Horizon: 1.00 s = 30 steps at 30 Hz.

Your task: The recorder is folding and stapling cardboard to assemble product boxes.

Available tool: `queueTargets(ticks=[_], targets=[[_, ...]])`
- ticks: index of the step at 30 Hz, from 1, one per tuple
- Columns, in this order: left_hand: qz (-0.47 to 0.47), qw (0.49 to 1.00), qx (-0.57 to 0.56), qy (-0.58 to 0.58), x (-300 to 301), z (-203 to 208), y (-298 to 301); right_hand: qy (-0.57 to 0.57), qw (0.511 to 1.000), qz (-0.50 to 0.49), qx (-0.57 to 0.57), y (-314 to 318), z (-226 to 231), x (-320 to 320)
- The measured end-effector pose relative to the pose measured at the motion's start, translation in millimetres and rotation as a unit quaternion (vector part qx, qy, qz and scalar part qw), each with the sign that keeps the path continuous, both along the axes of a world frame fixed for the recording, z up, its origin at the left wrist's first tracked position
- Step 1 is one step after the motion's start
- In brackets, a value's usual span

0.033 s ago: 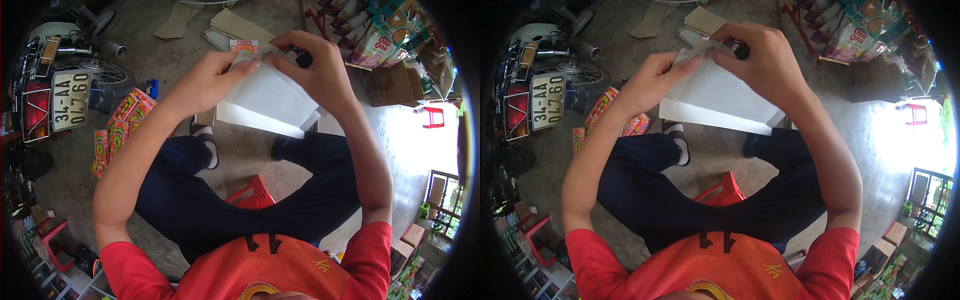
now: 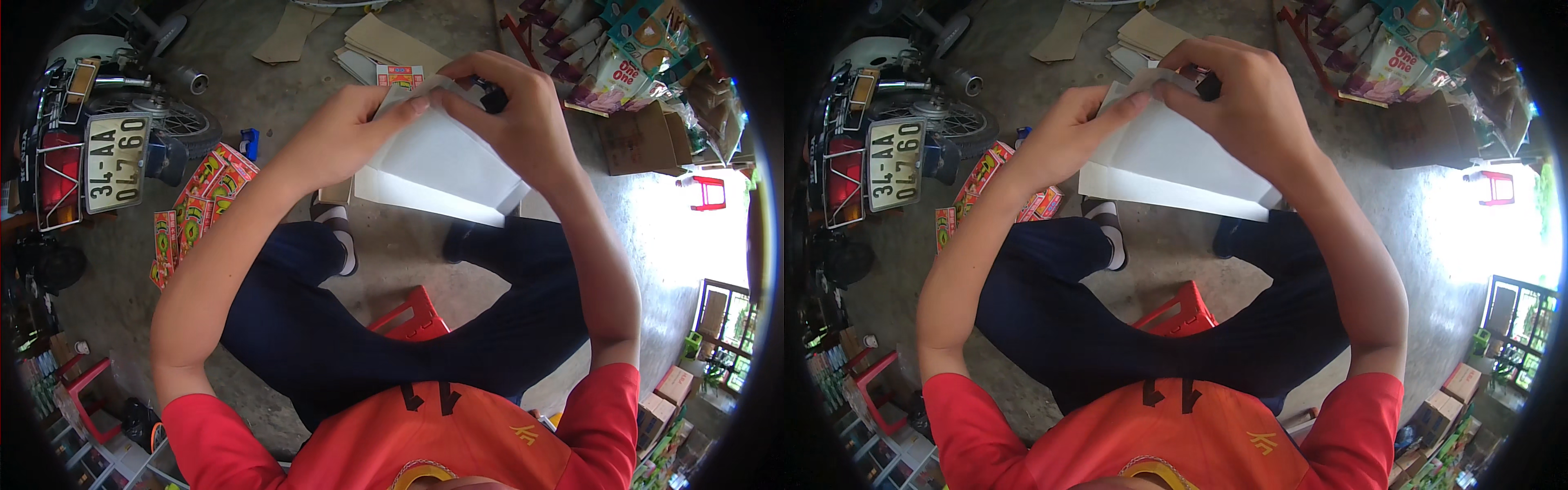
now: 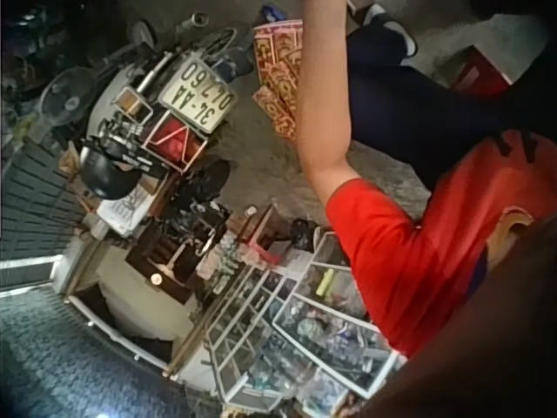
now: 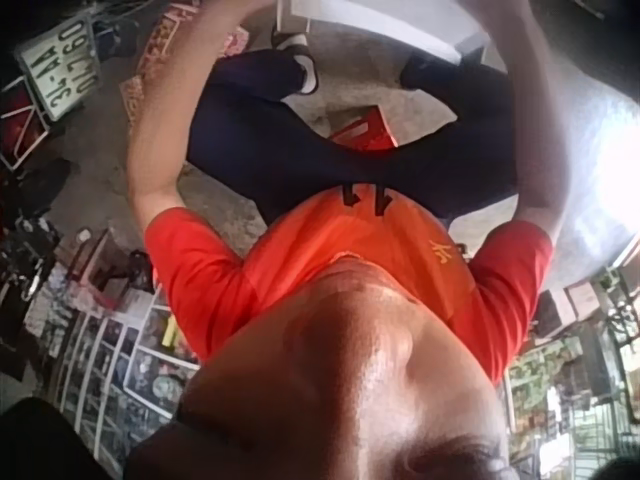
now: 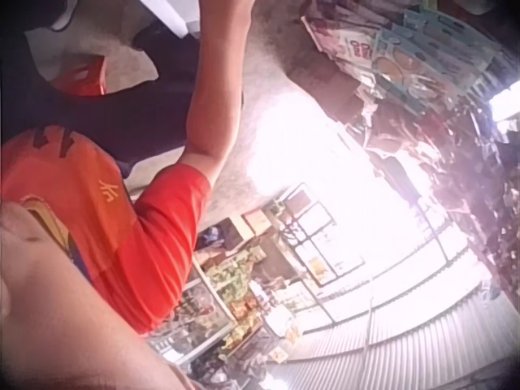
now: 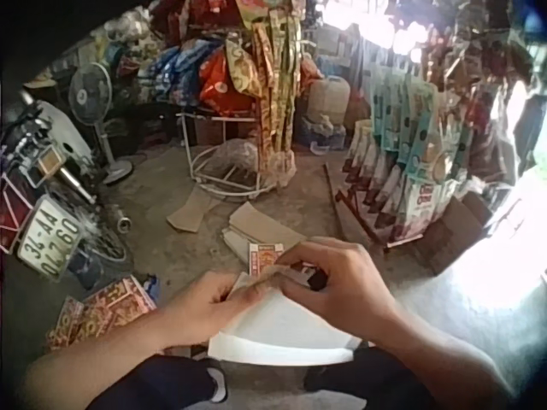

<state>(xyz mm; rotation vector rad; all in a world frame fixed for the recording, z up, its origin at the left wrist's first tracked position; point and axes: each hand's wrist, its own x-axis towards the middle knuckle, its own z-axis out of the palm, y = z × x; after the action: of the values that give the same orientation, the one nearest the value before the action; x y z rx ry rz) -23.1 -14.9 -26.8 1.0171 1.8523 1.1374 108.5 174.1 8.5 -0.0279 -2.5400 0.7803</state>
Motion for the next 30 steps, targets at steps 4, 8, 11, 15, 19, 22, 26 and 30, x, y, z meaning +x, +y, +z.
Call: queueTargets(ticks=[4,8,11,15,19,22,26,30], targets=[[0.008,0.996,0.069,-0.050,4.7,-4.5,2.9,0.028,0.997,-0.033,0.069,-11.3,1.0,1.7],[0.028,0.989,0.128,-0.074,9.7,0.3,1.3,0.036,0.998,0.014,0.058,0.8,6.6,0.8],[0.032,0.988,0.109,-0.107,9.0,2.7,0.3,-0.117,0.993,0.008,-0.023,11.9,13.1,4.5],[0.025,0.989,0.114,-0.094,16.0,5.3,1.8,-0.130,0.991,-0.003,-0.038,15.4,11.4,5.9],[0.062,0.984,0.091,-0.139,13.6,1.2,4.6,0.025,0.990,-0.029,0.136,-3.4,2.1,4.3],[0.071,0.983,0.127,-0.110,12.6,-10.7,6.7,0.136,0.948,-0.045,0.284,-14.2,-13.2,-2.0],[0.053,0.985,0.150,-0.074,13.1,-9.1,4.8,0.101,0.954,0.013,0.281,-15.5,-3.3,-2.2],[0.034,0.989,0.052,-0.137,-5.1,7.3,-5.2,-0.112,0.993,0.007,0.040,15.6,16.7,6.6]])
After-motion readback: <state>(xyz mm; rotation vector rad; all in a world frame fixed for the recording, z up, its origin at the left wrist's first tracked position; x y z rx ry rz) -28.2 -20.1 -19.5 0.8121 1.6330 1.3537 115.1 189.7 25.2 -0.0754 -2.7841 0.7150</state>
